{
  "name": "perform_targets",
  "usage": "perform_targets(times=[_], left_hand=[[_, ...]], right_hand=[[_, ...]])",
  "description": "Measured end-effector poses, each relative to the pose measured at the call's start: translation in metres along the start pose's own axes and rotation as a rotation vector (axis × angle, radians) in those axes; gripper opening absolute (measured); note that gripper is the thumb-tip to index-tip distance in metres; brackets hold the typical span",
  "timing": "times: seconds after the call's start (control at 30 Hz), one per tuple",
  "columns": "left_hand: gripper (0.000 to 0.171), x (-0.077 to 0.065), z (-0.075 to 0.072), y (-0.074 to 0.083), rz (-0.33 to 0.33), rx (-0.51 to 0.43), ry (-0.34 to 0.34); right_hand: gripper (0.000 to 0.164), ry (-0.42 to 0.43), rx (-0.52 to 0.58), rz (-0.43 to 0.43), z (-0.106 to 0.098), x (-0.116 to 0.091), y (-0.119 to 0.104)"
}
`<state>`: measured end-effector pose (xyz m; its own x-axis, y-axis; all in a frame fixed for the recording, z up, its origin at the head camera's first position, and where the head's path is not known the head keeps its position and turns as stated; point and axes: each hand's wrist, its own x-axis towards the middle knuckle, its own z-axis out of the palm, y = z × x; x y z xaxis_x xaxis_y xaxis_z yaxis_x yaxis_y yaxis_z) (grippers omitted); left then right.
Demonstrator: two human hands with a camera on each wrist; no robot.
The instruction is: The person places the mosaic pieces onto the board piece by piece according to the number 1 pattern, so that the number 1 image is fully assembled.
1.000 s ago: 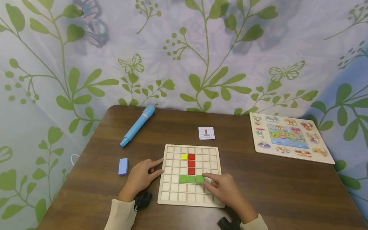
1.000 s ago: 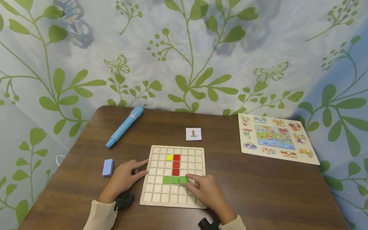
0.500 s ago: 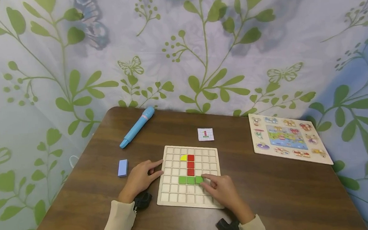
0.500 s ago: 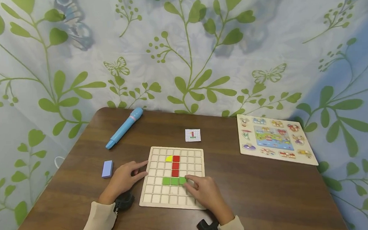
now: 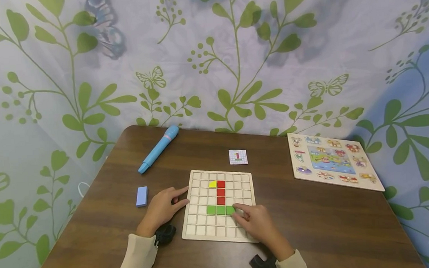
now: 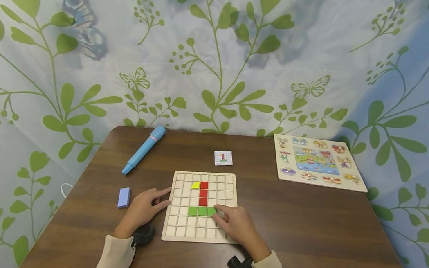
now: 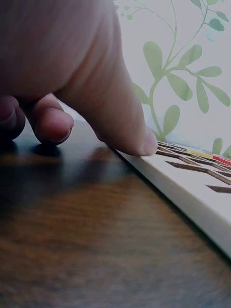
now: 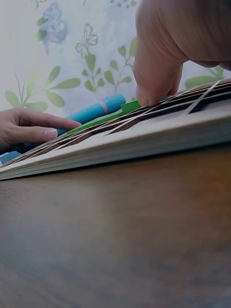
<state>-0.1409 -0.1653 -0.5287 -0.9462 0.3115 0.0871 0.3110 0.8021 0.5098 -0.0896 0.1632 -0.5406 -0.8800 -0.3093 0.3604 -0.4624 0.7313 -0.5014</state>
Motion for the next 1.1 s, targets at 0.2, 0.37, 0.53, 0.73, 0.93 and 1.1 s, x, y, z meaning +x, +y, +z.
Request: perform_targets(times=[0.2,0.37,0.53,0.73,0.93,1.1], left_hand=[[0.049,0.0012,-0.0013,0.0021,0.003,-0.003,-0.001],[0.049,0.0014,0.0003,0.0035,-0.001,-0.003,-0.003],[0.048,0.0025,0.0008,0.0033,0.009,0.002,0.003],[0.047,0.0003,0.0028,0.0017,0.009,0.0,0.008],[0.048,-0.0023,0.0042,0.0012,0.004,-0.001,-0.004],[0.048,-0.0033,0.004,0.0005,0.006,-0.02,-0.004]], right_hand=[[0.024,0.001,-0.02,0.005,-0.0011,0.0001,-0.0008],[0.024,-0.036,-0.026,0.043,-0.0044,-0.0007,-0.0019],[0.025,-0.048,-0.03,0.061,-0.0043,-0.0012,-0.0017],[0.029,-0.055,-0.041,0.051,-0.0028,-0.0031,-0.0009],[0.034,-0.053,-0.007,0.061,-0.0022,-0.0055,-0.0002],[0.035,0.022,0.047,0.03,-0.0067,-0.0087,0.0078]])
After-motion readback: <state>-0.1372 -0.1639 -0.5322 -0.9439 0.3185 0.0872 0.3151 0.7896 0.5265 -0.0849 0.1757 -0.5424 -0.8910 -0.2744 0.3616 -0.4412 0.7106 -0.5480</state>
